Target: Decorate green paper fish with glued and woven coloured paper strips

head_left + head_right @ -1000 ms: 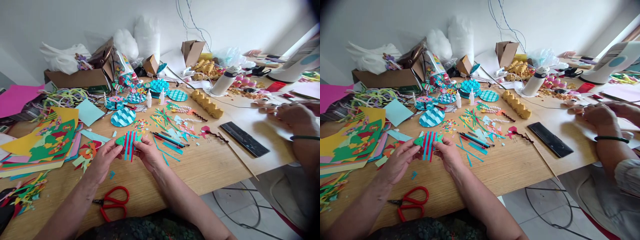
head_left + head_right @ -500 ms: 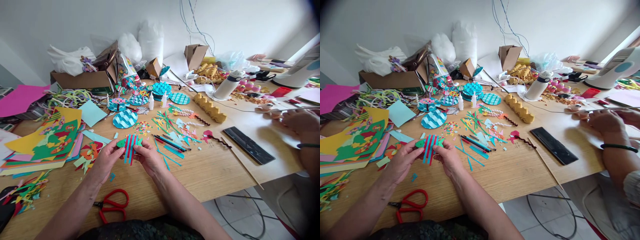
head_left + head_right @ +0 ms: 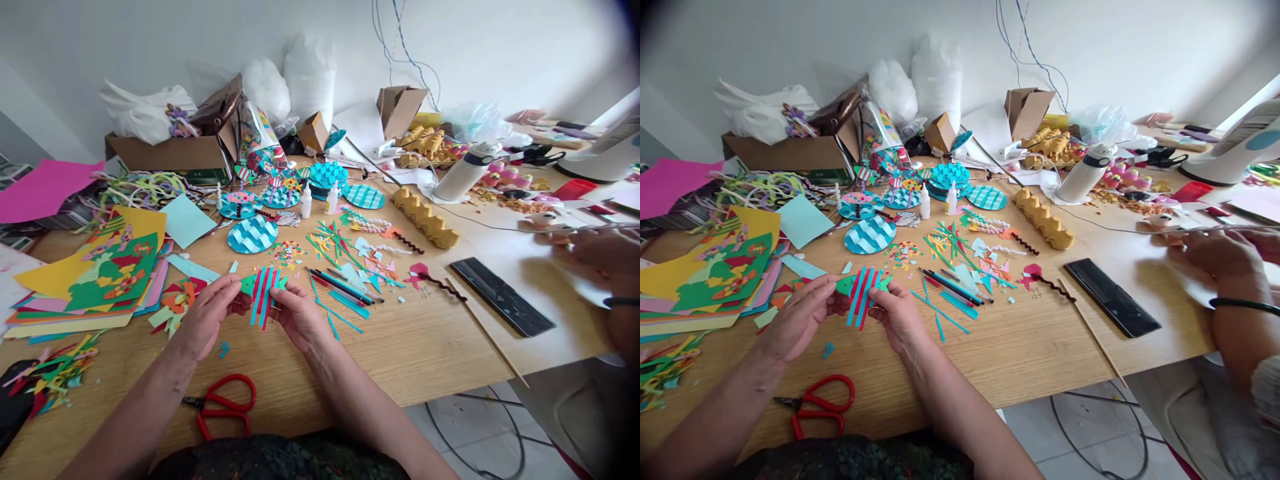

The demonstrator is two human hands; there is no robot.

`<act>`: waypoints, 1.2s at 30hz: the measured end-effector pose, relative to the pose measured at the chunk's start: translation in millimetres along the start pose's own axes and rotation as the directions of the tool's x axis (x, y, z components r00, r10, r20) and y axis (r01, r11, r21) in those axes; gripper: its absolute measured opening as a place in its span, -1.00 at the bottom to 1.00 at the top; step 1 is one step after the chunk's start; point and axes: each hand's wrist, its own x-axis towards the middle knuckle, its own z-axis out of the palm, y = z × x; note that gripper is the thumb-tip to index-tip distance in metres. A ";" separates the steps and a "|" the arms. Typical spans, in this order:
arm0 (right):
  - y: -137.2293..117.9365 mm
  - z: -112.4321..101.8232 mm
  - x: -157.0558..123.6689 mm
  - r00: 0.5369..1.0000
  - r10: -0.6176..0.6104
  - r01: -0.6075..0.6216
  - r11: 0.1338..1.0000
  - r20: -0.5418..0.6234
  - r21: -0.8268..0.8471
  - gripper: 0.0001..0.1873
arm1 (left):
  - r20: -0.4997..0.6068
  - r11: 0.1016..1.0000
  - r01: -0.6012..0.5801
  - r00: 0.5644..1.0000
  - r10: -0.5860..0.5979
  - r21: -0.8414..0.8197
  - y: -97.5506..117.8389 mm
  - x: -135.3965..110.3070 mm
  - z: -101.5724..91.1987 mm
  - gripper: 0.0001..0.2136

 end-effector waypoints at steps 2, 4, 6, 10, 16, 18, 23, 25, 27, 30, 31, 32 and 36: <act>0.2 0.7 -0.2 1.000 0.011 -0.011 1.000 0.001 0.002 -0.75 | 0.049 0.999 -0.011 0.999 0.009 0.031 1.0 0.8 -0.4 -0.77; 0.9 1.3 -0.3 1.000 0.018 -0.018 1.000 0.004 -0.001 -0.75 | 0.059 0.999 -0.015 0.998 0.013 0.038 1.4 1.1 -0.6 -0.79; 1.7 1.7 -0.2 1.000 0.023 -0.022 1.000 0.014 -0.006 -0.75 | 0.046 1.000 -0.012 0.999 0.011 0.017 0.9 0.8 -0.3 -0.78; 1.8 1.7 0.2 0.999 0.024 -0.024 1.000 0.035 -0.004 -0.74 | 0.004 0.998 0.007 1.000 -0.007 -0.069 -3.9 -0.3 0.7 -0.75; 0.8 0.1 1.6 0.999 0.026 -0.026 0.999 0.029 0.018 -0.73 | -0.002 0.987 0.009 1.000 -0.009 -0.161 -15.4 0.7 -3.0 -0.75; 1.2 -0.1 2.3 0.999 0.032 -0.033 0.999 0.029 0.022 -0.74 | 0.003 0.991 -0.008 1.000 0.008 -0.131 -18.6 1.3 -5.7 -0.75; 3.4 -0.5 4.2 0.998 0.046 -0.045 0.999 0.050 -0.012 -0.73 | 0.017 0.992 -0.011 1.000 0.013 -0.129 -21.7 1.4 -10.2 -0.76; 4.6 -1.2 5.0 0.997 0.046 -0.044 0.999 0.064 -0.031 -0.73 | 0.024 0.990 -0.003 1.000 0.007 -0.138 -20.6 1.0 -9.9 -0.76; 6.0 -2.3 5.9 0.996 0.045 -0.041 0.998 0.082 -0.045 -0.73 | 0.037 0.989 0.003 0.999 0.002 -0.145 -19.2 0.6 -8.7 -0.77; 8.6 -4.0 7.6 0.995 0.039 -0.035 0.998 0.093 -0.047 -0.74 | 0.060 0.986 0.011 0.998 -0.001 -0.167 -18.8 0.7 -7.2 -0.80; 9.5 -4.6 8.2 0.995 0.036 -0.033 0.999 0.089 -0.039 -0.75 | 0.064 0.984 0.014 0.998 -0.003 -0.176 -19.5 1.0 -7.0 -0.81; 10.2 -5.1 8.8 0.996 0.034 -0.031 0.999 0.081 -0.029 -0.76 | 0.065 0.983 0.016 0.998 -0.004 -0.185 -20.4 1.3 -7.0 -0.82; 11.3 -5.7 10.0 0.999 0.028 -0.028 1.000 0.042 -0.003 -0.76 | 0.062 0.980 0.018 0.998 -0.005 -0.197 -24.5 2.6 -8.0 -0.83</act>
